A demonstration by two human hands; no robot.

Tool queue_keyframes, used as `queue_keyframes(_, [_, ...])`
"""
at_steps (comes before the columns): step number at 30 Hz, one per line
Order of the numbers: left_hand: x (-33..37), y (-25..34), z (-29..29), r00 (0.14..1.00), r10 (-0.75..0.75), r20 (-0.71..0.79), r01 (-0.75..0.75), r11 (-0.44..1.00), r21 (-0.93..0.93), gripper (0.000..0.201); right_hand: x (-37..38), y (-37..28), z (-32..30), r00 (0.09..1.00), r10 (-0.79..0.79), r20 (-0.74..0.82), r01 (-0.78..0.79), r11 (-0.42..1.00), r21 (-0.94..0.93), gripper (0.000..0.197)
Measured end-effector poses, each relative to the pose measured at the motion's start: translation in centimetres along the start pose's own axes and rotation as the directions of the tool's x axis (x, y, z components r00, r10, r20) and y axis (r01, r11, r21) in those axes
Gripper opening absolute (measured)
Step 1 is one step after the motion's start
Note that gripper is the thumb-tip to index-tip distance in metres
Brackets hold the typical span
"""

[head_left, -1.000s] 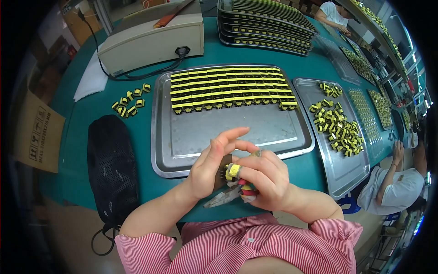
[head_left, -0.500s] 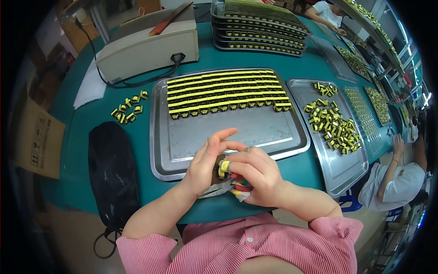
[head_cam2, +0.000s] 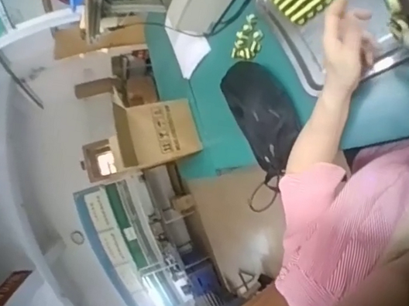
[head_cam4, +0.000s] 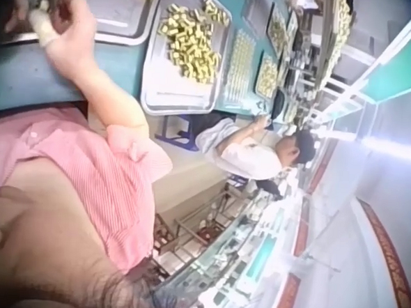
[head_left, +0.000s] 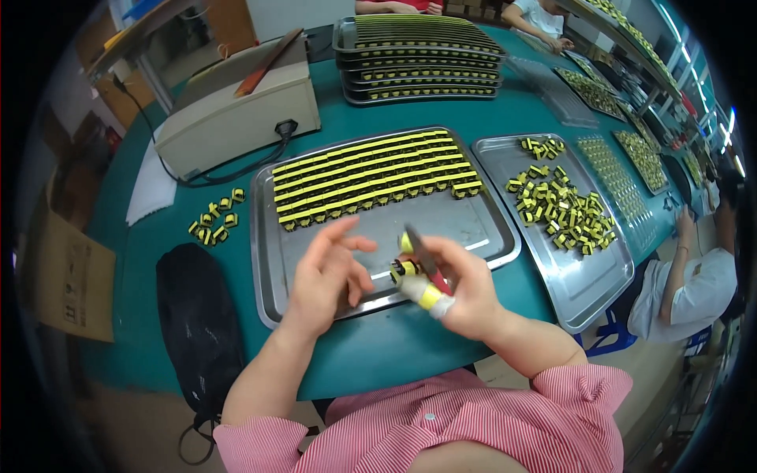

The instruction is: The person assembles small yellow electronic components by hand at a factory workstation.

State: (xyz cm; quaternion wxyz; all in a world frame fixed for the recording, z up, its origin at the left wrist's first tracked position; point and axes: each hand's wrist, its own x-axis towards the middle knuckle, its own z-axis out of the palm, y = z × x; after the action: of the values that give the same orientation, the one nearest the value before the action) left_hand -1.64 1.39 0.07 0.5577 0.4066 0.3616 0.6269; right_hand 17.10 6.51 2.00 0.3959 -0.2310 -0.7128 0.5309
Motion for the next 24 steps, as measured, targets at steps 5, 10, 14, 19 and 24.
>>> queue_keyframes(5, [-0.9, -0.6, 1.7, 0.995, 0.059, 0.079, -0.077, 0.966, 0.246, 0.045, 0.7, -0.5, 0.0, 0.880, 0.413, 0.233, -0.471, 0.698, 0.539, 0.037])
queue_keyframes(10, [-0.4, -1.5, 1.8, 0.998, 0.047, -0.051, -0.024, 0.926, 0.376, 0.035, 0.7, 0.2, 0.0, 0.880, 0.426, 0.211, -0.465, 0.681, 0.566, 0.033])
queue_keyframes(14, [0.1, -1.1, 2.5, 0.977, 0.048, -0.206, -0.008, 0.982, 0.190, 0.027, 0.8, 1.9, 0.4, 0.937, 0.342, 0.074, -0.333, 0.806, 0.490, 0.037])
queue_keyframes(19, [0.9, 0.4, 0.6, 0.934, 0.097, -0.344, -0.055, 0.990, 0.130, 0.025, 0.0, -1.5, -3.6, 0.993, 0.120, -0.016, -0.119, 0.990, 0.076, 0.029])
queue_keyframes(24, [3.0, 0.9, 1.3, 0.965, 0.059, -0.257, 0.071, 0.881, 0.468, 0.025, -2.1, -1.9, -13.3, 0.970, -0.104, -0.221, -0.051, 0.800, -0.598, 0.030])
